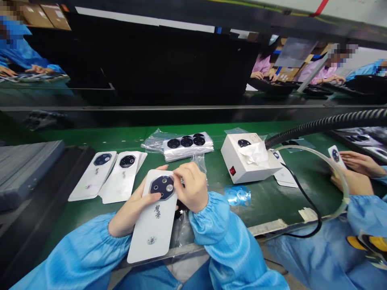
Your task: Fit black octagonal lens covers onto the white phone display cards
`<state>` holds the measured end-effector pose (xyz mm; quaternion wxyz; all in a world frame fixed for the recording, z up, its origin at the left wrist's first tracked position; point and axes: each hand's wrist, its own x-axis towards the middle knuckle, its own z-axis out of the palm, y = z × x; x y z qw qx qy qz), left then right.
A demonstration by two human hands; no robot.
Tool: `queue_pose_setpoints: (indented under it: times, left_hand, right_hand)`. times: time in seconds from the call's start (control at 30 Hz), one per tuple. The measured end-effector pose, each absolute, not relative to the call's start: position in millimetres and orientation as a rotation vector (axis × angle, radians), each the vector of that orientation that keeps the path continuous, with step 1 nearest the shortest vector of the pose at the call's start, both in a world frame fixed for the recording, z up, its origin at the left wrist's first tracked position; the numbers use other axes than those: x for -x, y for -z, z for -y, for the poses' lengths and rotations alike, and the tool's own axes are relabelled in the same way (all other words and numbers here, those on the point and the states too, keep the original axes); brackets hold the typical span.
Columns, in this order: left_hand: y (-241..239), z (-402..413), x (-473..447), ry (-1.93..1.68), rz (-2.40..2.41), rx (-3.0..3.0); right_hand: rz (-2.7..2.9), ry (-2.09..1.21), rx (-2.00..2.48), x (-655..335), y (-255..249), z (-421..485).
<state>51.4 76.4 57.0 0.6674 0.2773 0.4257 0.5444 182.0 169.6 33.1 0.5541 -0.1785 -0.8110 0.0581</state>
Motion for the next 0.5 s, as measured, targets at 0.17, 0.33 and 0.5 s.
queue_pose_setpoints:
  times: [0.17, 0.33, 0.5]
  left_hand:
    - [-65.8, -74.8, -52.9, -1.344, -1.001, -0.53]
    - [-59.6, -73.8, -49.8, -1.354, -0.986, -0.602]
    - [-55.8, -73.0, -45.9, -1.307, -1.047, -0.701]
  right_hand:
    - [1.991, -0.138, 0.32, -184.9, -38.3, -169.5]
    - [2.051, -0.051, 0.27, -185.9, -37.7, -169.6]
    - [2.114, -0.003, 0.277, -185.8, -37.2, -169.1]
